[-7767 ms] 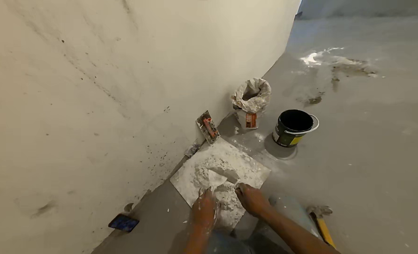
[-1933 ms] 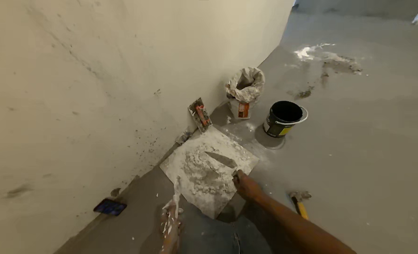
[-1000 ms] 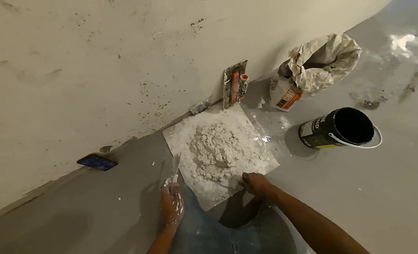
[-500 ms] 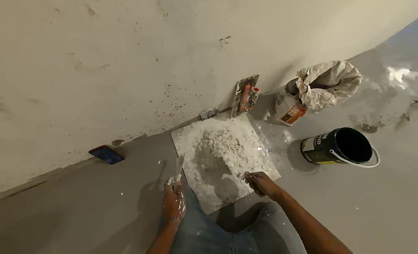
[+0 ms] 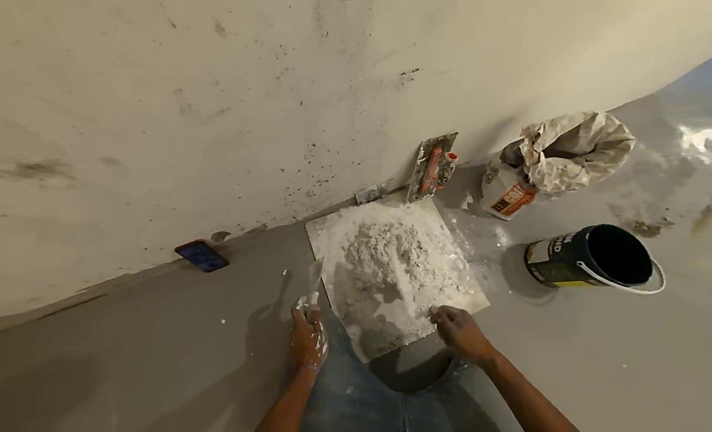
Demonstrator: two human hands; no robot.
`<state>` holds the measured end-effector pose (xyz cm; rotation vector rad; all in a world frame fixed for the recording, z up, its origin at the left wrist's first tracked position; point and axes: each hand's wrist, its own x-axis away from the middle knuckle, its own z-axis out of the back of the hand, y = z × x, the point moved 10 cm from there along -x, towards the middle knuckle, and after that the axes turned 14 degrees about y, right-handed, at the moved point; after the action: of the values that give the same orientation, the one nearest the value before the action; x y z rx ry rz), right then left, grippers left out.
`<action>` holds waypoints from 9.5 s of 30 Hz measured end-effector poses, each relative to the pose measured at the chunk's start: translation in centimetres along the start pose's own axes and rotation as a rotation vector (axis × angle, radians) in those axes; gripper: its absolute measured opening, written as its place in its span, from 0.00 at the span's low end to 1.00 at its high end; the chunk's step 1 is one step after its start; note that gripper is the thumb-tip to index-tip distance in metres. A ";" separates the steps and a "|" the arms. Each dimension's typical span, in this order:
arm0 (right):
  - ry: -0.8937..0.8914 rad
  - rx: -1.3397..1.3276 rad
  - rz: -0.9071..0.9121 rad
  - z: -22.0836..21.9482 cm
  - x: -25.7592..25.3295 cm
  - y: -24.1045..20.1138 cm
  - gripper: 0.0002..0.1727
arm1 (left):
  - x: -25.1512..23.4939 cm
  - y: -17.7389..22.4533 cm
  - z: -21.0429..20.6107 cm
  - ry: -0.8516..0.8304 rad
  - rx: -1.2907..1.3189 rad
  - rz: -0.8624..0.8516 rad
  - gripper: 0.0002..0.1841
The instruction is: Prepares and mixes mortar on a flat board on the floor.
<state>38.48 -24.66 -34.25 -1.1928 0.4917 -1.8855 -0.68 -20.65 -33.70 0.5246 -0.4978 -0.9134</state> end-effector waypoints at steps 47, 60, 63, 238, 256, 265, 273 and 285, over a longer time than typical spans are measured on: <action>0.306 0.064 -0.370 13.0 1.1 15.7 0.34 | 1.8 2.7 -2.0 -0.075 -0.095 -0.197 0.31; 0.045 0.148 -0.273 3.6 -11.9 7.0 0.36 | 0.9 3.0 -3.0 -0.060 -0.193 -0.196 0.31; 0.057 0.217 -0.159 3.5 -13.8 2.4 0.34 | 1.2 3.3 -2.6 -0.063 -0.198 -0.198 0.31; 0.108 0.430 -0.270 -9.1 0.2 -8.3 0.27 | 0.0 1.9 -1.5 -0.061 -0.138 -0.108 0.30; 0.239 0.254 -0.162 7.0 -7.4 0.3 0.24 | 0.0 0.7 -2.1 -0.149 -0.137 -0.024 0.31; -0.037 0.701 -0.126 8.5 -22.0 -0.5 0.29 | -0.6 1.1 -3.1 -0.143 -0.152 -0.018 0.31; -0.267 0.939 0.304 1.7 -17.7 -10.9 0.26 | -0.3 1.3 -3.5 -0.152 -0.194 0.006 0.31; -0.018 0.826 -0.097 -6.8 1.2 -0.1 0.29 | 0.9 2.0 -2.9 -0.164 -0.200 -0.054 0.32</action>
<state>32.25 -26.29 -36.72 -0.6756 -0.3526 -1.8582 2.76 -19.83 -34.55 0.2835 -0.5354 -1.0508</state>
